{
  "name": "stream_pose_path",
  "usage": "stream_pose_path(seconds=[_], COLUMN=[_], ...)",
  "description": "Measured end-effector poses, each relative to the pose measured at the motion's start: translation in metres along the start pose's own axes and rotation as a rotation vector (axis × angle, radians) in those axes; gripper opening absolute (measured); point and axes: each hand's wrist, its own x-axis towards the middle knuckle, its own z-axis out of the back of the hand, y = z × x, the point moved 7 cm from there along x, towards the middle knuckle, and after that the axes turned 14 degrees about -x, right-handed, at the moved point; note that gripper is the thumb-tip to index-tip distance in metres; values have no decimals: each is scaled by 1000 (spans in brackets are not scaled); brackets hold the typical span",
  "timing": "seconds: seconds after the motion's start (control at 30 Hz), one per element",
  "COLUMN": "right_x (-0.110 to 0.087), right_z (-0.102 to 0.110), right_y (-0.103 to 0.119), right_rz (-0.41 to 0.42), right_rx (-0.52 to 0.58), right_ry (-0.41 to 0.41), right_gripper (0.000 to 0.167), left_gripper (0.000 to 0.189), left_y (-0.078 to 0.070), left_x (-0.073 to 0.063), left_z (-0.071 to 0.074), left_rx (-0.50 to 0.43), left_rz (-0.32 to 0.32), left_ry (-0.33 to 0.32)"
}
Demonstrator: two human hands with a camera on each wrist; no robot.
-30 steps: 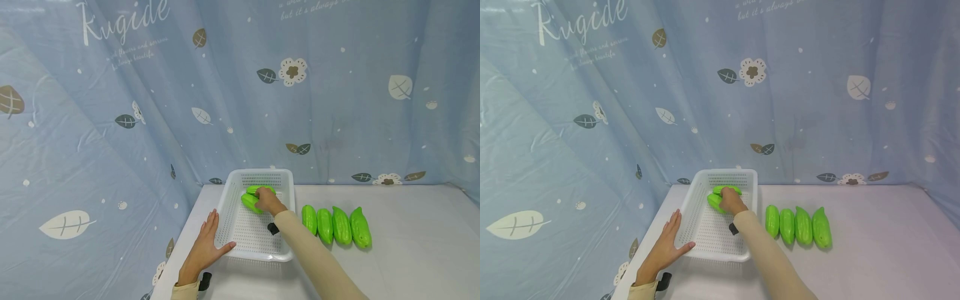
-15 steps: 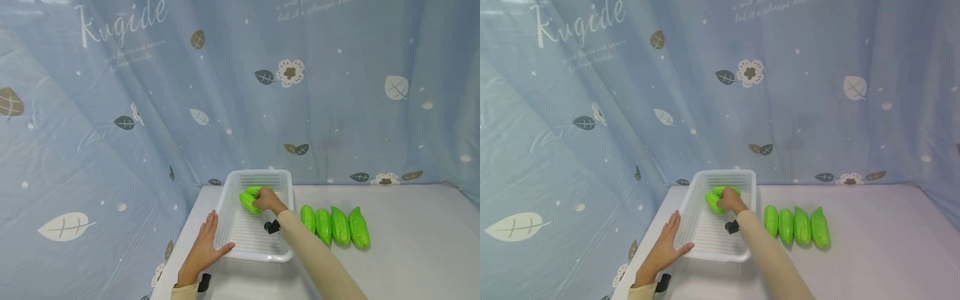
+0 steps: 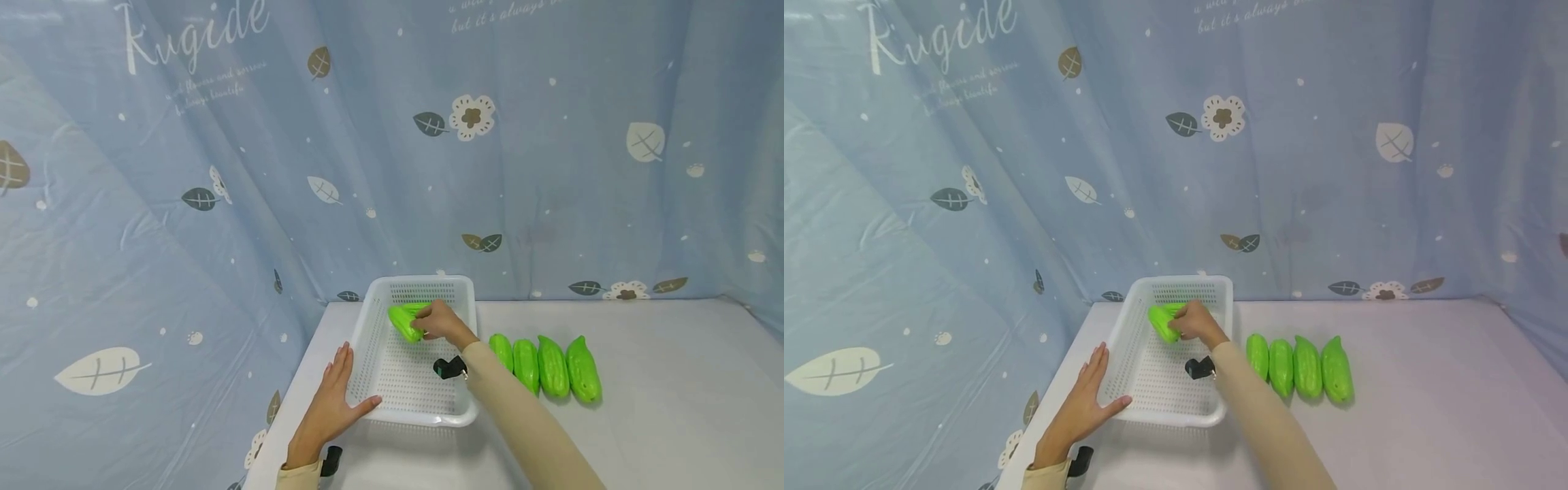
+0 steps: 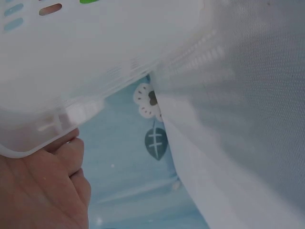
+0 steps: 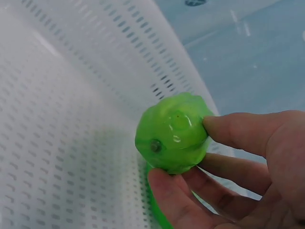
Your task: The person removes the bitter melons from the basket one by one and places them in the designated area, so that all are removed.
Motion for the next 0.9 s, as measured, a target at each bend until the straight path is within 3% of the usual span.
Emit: stream_pose_path(seconds=[0.33, 0.9], right_x=[-10, -40], right_z=[10, 36], right_y=[5, -3], right_rz=[24, 65], right_rx=[123, 237], right_ry=[-6, -23], right_gripper=[42, 45], left_gripper=[118, 116], left_y=[2, 1], left_x=[-2, 0], left_z=[-1, 1], left_rx=[-6, 38], left_rz=[36, -9], left_ry=[9, 13])
